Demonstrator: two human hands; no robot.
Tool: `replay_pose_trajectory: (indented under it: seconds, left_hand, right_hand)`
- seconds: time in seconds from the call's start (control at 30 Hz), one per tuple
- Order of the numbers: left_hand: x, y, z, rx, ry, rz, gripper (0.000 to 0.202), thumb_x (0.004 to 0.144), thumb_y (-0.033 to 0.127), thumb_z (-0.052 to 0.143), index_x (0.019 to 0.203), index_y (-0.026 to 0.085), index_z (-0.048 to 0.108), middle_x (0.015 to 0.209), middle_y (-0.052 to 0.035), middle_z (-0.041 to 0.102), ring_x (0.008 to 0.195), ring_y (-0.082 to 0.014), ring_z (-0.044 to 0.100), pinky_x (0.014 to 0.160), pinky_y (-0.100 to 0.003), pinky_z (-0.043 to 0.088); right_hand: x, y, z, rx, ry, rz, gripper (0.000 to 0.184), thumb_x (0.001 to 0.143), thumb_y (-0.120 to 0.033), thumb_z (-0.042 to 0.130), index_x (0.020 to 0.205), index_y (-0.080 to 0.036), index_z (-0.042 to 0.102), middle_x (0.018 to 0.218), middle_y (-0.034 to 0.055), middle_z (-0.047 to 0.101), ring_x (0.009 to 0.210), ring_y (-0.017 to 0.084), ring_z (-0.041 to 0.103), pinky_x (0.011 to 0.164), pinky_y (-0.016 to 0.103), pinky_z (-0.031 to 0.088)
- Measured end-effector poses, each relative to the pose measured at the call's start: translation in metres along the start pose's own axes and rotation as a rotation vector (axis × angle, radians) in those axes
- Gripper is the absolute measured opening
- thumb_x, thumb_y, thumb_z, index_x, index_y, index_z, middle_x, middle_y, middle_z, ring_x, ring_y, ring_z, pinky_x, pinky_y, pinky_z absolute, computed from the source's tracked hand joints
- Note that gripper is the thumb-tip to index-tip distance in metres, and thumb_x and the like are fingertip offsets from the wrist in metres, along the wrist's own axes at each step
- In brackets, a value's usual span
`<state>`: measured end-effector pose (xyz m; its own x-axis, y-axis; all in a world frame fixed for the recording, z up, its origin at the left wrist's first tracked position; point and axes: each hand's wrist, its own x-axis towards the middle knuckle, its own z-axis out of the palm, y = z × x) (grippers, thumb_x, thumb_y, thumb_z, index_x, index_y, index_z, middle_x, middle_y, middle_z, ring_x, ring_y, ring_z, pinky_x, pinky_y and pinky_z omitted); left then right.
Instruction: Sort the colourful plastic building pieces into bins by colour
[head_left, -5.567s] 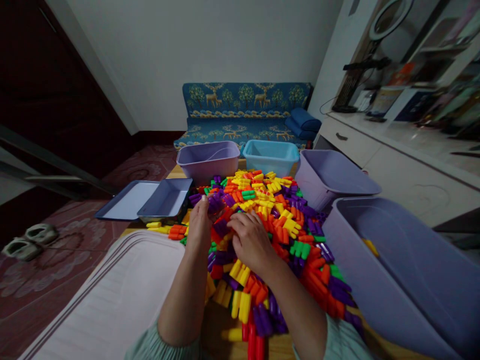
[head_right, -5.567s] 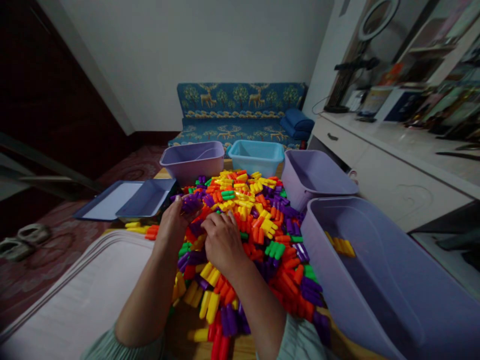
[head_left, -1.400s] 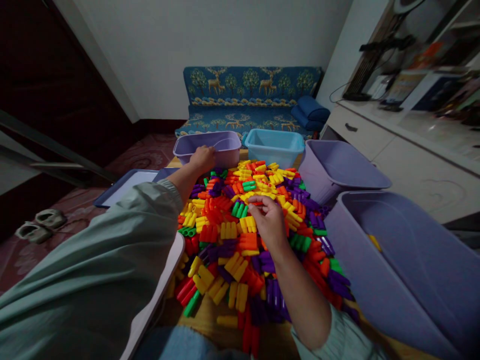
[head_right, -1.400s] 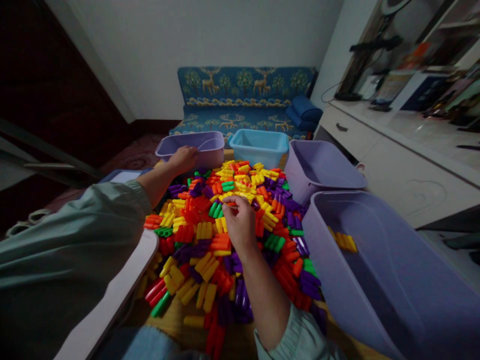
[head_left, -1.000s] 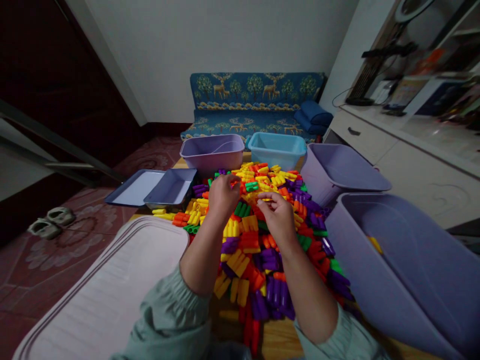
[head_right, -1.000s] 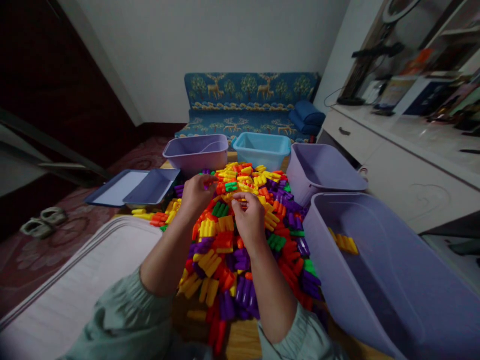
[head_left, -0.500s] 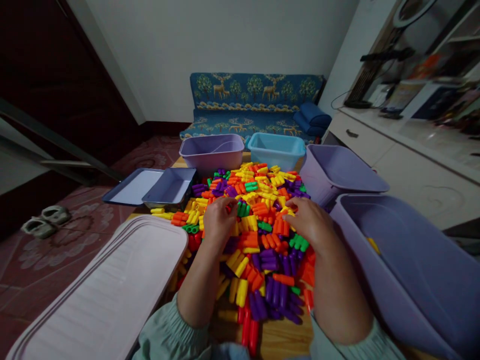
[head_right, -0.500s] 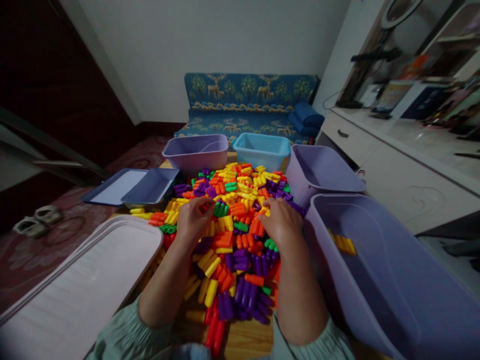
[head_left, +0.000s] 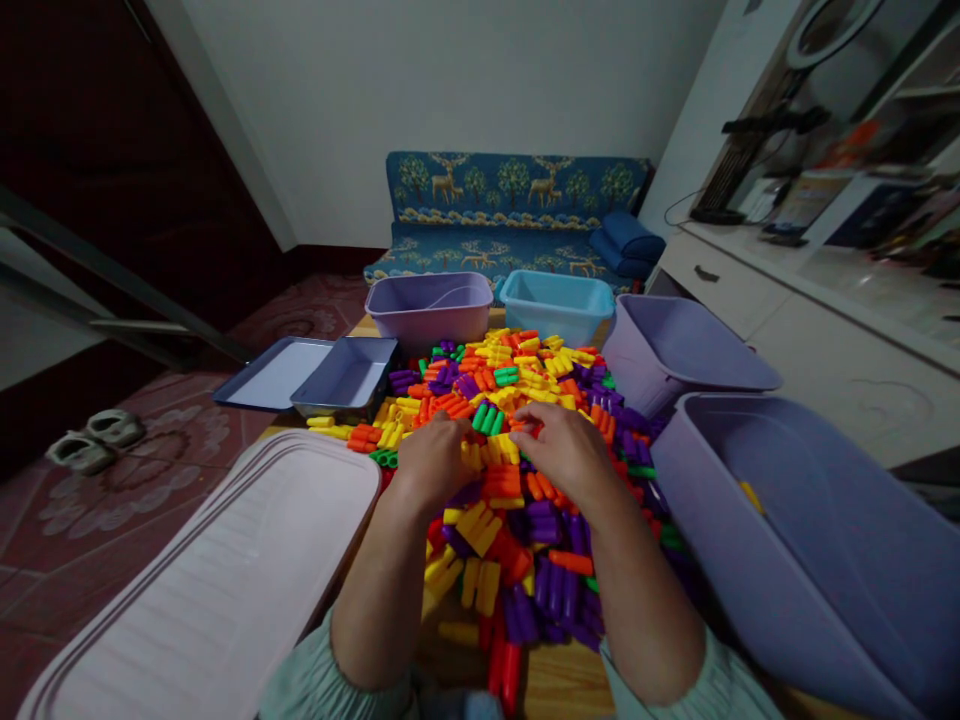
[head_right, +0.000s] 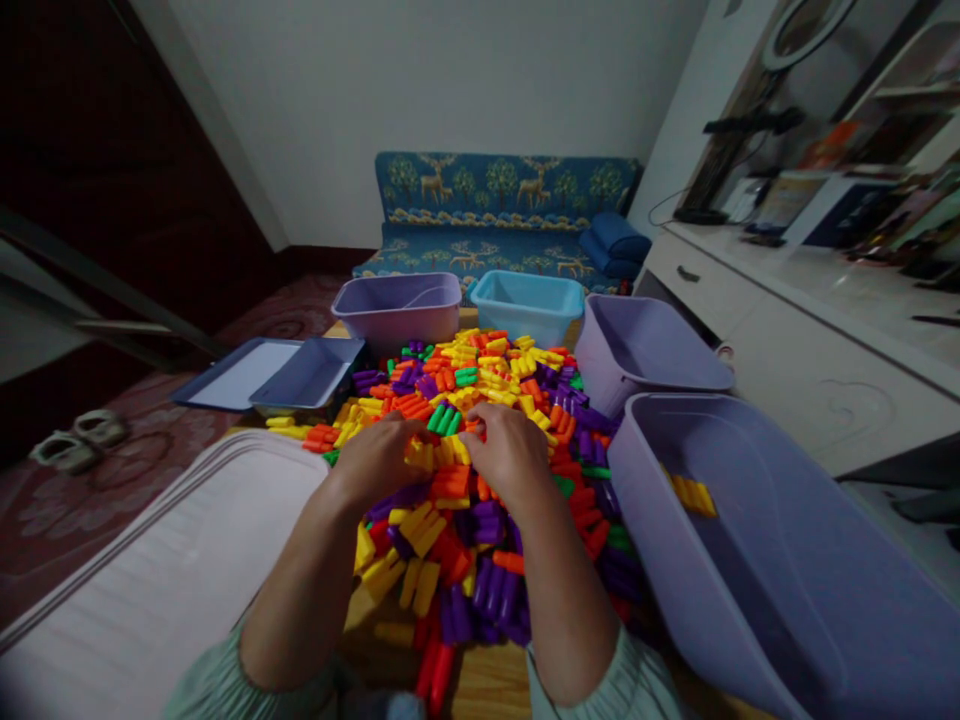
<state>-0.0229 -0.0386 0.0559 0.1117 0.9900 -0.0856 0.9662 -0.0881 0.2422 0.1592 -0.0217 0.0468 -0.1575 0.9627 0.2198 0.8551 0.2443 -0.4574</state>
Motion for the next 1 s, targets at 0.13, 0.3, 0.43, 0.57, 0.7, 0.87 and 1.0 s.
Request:
replay_pose_trajectory:
  seconds: [0.13, 0.3, 0.43, 0.57, 0.7, 0.87, 1.0]
  left_hand:
    - [0.003, 0.001, 0.008, -0.029, 0.049, 0.007, 0.037, 0.069, 0.034, 0.069, 0.105, 0.027, 0.068, 0.103, -0.0099, 0.068, 0.09, -0.0275, 0.068, 0.074, -0.032, 0.047]
    - [0.011, -0.001, 0.012, -0.097, 0.113, -0.106, 0.042, 0.069, 0.047, 0.067, 0.104, 0.024, 0.063, 0.093, -0.0119, 0.072, 0.09, -0.0307, 0.067, 0.069, -0.033, 0.047]
    - [0.024, -0.007, 0.019, -0.397, 0.244, -0.209, 0.028, 0.074, 0.046, 0.062, 0.087, 0.021, 0.066, 0.078, -0.0075, 0.069, 0.079, -0.0251, 0.067, 0.064, -0.03, 0.048]
    - [0.033, -0.009, 0.03, -1.094, 0.291, -0.201, 0.038, 0.08, 0.052, 0.058, 0.1, 0.021, 0.065, 0.083, -0.0044, 0.066, 0.064, -0.0163, 0.062, 0.051, -0.025, 0.051]
    - [0.033, -0.004, 0.03, -1.45, 0.211, -0.163, 0.053, 0.078, 0.06, 0.06, 0.115, 0.023, 0.062, 0.104, -0.0069, 0.066, 0.077, -0.0168, 0.065, 0.052, -0.024, 0.054]
    - [0.03, 0.001, 0.025, -1.542, 0.139, -0.127, 0.055, 0.063, 0.056, 0.075, 0.104, 0.021, 0.065, 0.103, -0.007, 0.068, 0.079, -0.0169, 0.067, 0.052, -0.02, 0.052]
    - [0.031, -0.002, 0.025, -1.636, 0.181, -0.214, 0.05, 0.061, 0.045, 0.078, 0.103, 0.022, 0.064, 0.095, -0.0041, 0.07, 0.063, -0.0113, 0.064, 0.042, -0.016, 0.042]
  right_hand:
    - [-0.006, -0.014, 0.014, -0.146, -0.085, -0.017, 0.025, 0.073, -0.026, 0.072, 0.098, -0.025, 0.07, 0.098, 0.0072, 0.072, 0.087, 0.026, 0.067, 0.069, 0.033, 0.045]
    - [-0.004, -0.012, 0.027, -0.119, -0.079, -0.019, 0.03, 0.07, -0.023, 0.074, 0.099, -0.024, 0.069, 0.097, 0.0089, 0.072, 0.089, 0.026, 0.067, 0.074, 0.034, 0.047]
    - [0.001, -0.009, 0.031, 0.087, 0.01, 0.038, 0.02, 0.07, -0.022, 0.072, 0.09, -0.024, 0.069, 0.086, 0.0055, 0.073, 0.079, 0.023, 0.068, 0.072, 0.034, 0.05]
    - [0.004, -0.013, 0.033, 0.461, 0.184, 0.07, 0.023, 0.074, -0.027, 0.069, 0.096, -0.021, 0.066, 0.085, 0.0044, 0.072, 0.074, 0.02, 0.067, 0.073, 0.033, 0.053]
    - [0.002, -0.023, 0.034, 0.933, 0.158, 0.022, 0.042, 0.077, -0.024, 0.062, 0.118, -0.022, 0.059, 0.111, 0.0075, 0.069, 0.089, 0.018, 0.068, 0.078, 0.032, 0.056]
    - [0.0, -0.027, 0.027, 1.028, 0.092, -0.171, 0.044, 0.084, -0.018, 0.052, 0.127, -0.025, 0.055, 0.131, 0.0071, 0.059, 0.107, 0.018, 0.064, 0.088, 0.033, 0.055]
    - [0.007, -0.003, 0.022, 0.529, 0.325, -0.157, 0.044, 0.083, -0.011, 0.047, 0.124, -0.022, 0.059, 0.132, 0.0091, 0.057, 0.124, 0.022, 0.052, 0.105, 0.042, 0.044]
